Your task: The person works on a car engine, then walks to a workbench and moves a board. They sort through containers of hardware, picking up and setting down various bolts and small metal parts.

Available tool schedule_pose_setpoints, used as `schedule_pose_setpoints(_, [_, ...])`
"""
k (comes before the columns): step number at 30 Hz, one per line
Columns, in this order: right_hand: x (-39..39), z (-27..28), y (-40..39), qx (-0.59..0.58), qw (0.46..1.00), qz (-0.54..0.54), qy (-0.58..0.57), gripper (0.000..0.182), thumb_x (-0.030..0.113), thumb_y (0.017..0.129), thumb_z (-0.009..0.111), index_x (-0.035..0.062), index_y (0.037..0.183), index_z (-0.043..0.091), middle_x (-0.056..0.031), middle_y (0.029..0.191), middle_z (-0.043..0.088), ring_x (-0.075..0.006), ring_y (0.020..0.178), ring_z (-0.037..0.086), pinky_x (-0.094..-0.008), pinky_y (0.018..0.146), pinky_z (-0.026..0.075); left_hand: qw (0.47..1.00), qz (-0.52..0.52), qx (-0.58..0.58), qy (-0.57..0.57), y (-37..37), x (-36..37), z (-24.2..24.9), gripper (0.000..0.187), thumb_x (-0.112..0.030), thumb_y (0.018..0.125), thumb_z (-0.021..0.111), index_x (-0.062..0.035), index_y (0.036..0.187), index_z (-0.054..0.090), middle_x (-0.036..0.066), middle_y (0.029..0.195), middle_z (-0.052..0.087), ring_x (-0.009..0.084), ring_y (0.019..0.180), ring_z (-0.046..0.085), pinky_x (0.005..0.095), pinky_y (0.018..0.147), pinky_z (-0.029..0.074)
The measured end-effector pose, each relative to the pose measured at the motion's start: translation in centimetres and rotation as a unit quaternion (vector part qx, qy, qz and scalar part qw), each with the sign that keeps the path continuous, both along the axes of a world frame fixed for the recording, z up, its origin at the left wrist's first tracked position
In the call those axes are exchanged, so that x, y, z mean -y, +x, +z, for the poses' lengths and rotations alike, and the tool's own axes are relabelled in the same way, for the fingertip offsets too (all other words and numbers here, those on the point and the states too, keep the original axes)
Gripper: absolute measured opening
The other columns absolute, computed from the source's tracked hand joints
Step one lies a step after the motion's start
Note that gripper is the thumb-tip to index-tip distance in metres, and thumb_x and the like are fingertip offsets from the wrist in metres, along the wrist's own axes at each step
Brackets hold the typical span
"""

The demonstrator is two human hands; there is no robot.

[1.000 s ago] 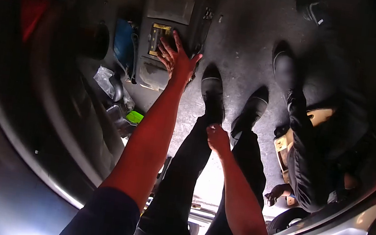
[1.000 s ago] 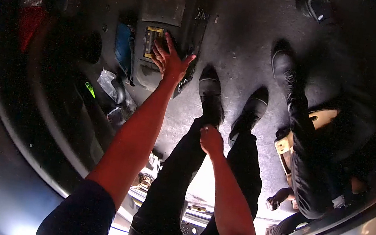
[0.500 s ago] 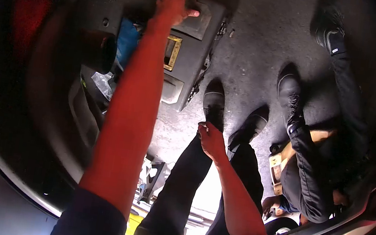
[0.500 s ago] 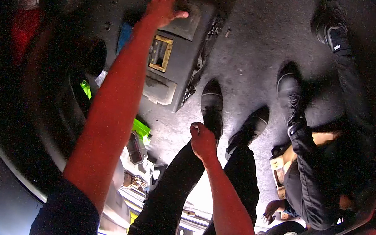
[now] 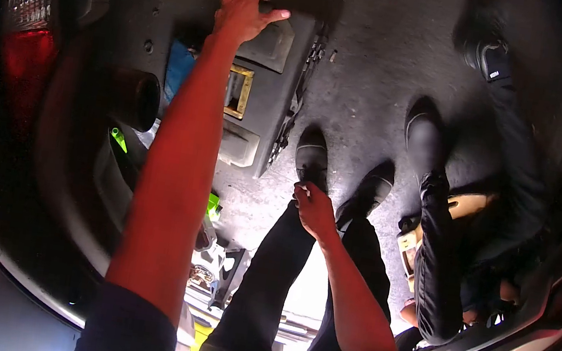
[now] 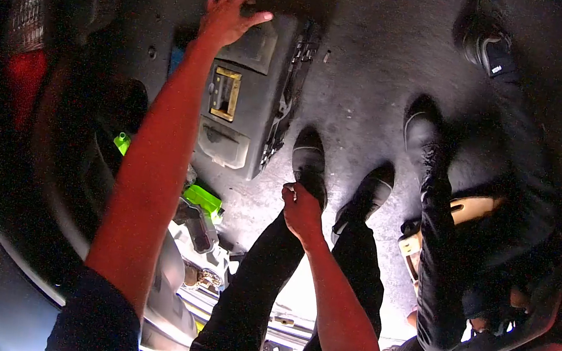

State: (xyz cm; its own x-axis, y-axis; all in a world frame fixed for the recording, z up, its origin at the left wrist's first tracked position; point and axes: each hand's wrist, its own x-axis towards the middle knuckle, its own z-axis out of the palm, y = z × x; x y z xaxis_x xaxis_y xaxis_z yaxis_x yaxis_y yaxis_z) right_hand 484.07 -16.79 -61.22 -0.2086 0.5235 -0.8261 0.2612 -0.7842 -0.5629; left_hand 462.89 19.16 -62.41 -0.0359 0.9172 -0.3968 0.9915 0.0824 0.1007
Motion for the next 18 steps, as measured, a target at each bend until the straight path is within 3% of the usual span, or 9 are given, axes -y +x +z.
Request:
schedule_pose_setpoints(3, [-0.6,0.7,-0.1,-0.001,1.0,0.006,0.014,0.031,0.027,0.097,0.052,0.0014,0.109,0.064,-0.0105,0.09,0.07,-0.0185,0.08,0.066,-0.0306,0.075,0.05,0.998,-0.055,-0.035,-0.022,0.0,-1.5,-1.1,0.091,-0.079,0.064,0.065,-0.0123,0.125,0.062,0.008,0.136,0.05,0.0385,0.131,0.038,0.0641,0.106,0.03])
schedule_pose_setpoints(9, [-1.9,1.3,0.2,0.007,1.0,0.025,-0.006,0.03,0.026,0.096,0.052,0.0017,0.109,0.064,-0.011,0.092,0.07,-0.0202,0.085,0.067,-0.0311,0.079,0.05,0.996,-0.015,-0.021,-0.091,-0.5,-3.0,-1.4,0.087,-0.075,0.057,0.074,-0.0144,0.119,0.067,0.007,0.138,0.049,0.0385,0.134,0.035,0.071,0.106,0.023])
schedule_pose_setpoints(12, [-2.5,1.6,0.3,0.032,0.998,0.049,-0.017,0.029,0.026,0.096,0.053,0.0031,0.109,0.065,-0.0108,0.092,0.07,-0.0208,0.087,0.067,-0.0314,0.079,0.05,0.996,0.005,-0.029,-0.087,-0.1,-2.8,-1.4,0.086,-0.076,0.057,0.074,-0.0146,0.118,0.068,0.008,0.138,0.049,0.0385,0.136,0.034,0.0708,0.108,0.02])
schedule_pose_setpoints(18, [-2.3,0.9,-0.1,0.005,0.999,0.04,-0.01,0.029,0.027,0.096,0.053,0.0033,0.109,0.065,-0.0111,0.092,0.07,-0.0209,0.084,0.067,-0.0314,0.078,0.05,0.998,-0.041,-0.012,-0.048,-0.3,-2.6,-1.0,0.079,-0.073,0.059,0.075,-0.0135,0.11,0.07,0.006,0.128,0.055,0.0336,0.128,0.041,0.0619,0.104,0.029])
